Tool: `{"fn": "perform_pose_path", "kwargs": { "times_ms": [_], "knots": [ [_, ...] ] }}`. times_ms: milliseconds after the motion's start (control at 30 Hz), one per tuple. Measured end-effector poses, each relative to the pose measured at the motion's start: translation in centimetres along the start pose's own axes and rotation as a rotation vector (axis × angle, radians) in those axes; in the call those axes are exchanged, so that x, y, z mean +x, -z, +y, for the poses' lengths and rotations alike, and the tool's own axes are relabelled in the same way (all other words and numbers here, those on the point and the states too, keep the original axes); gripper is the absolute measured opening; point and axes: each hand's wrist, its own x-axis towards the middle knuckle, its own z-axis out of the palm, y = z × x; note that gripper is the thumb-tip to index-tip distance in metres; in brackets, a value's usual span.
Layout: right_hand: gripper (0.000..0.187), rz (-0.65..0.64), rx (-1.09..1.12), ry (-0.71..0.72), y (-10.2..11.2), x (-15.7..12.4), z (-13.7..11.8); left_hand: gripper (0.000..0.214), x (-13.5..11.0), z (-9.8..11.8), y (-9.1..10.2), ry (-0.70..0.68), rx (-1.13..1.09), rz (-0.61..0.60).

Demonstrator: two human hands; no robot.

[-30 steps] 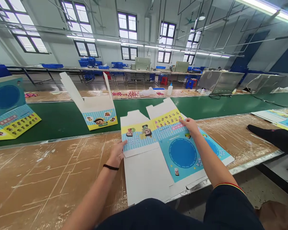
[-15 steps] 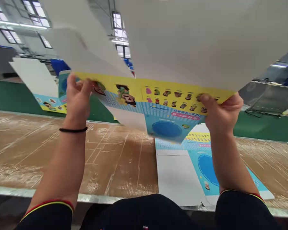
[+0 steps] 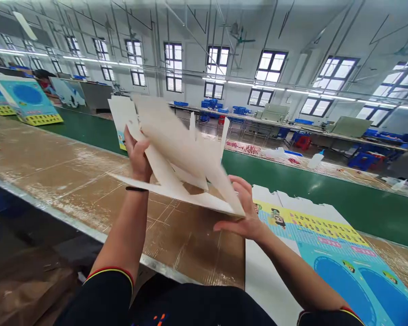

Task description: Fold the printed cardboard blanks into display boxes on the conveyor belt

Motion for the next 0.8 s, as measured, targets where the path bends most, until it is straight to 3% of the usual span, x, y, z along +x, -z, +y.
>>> {"fn": "perform_pose_path", "kwargs": {
  "times_ms": [100,200,267,333,400,467,600,667,733,800],
  "knots": [
    [0.109,0.017,0.155,-0.358,-0.5,-0.6,1.7,0.075,-3.0,3.2,-0.9,0.321,-0.009,-0.302],
    [0.099,0.096,0.151,-0.632,0.3,0.4,2.8,0.066,-3.9,4.5,-1.0,0.394,-0.002,-0.485],
    [0.087,0.202,-0.015,-0.568,1.5,1.7,2.9,0.061,-3.4,4.3,-1.0,0.372,0.019,-0.592],
    [0.078,0.314,-0.247,-0.302,3.1,3.1,2.5,0.064,-2.7,3.7,-1.5,0.36,0.043,-0.675],
    [0.062,0.288,-0.414,-0.067,4.4,4.6,1.9,0.071,-2.2,3.1,-2.2,0.316,0.088,-0.711],
    [0.041,0.069,-0.448,-0.069,5.1,5.8,1.3,0.076,-2.2,2.6,-3.2,0.251,0.168,-0.742],
    [0.05,-0.647,-0.27,-0.544,3.9,7.1,1.0,0.09,-3.2,1.7,-4.5,0.152,0.374,-0.82],
    [0.045,-0.916,-0.148,-0.711,2.6,6.7,1.2,0.105,-4.1,1.4,-4.9,0.106,0.47,-0.869],
    [0.042,-1.06,-0.056,-0.762,1.2,5.7,1.6,0.118,-5.1,1.1,-5.2,0.057,0.527,-0.928],
    [0.047,-1.115,0.0,-0.726,0.0,4.5,2.1,0.123,-6.1,0.9,-5.5,0.048,0.514,-1.009]
  ]
}}
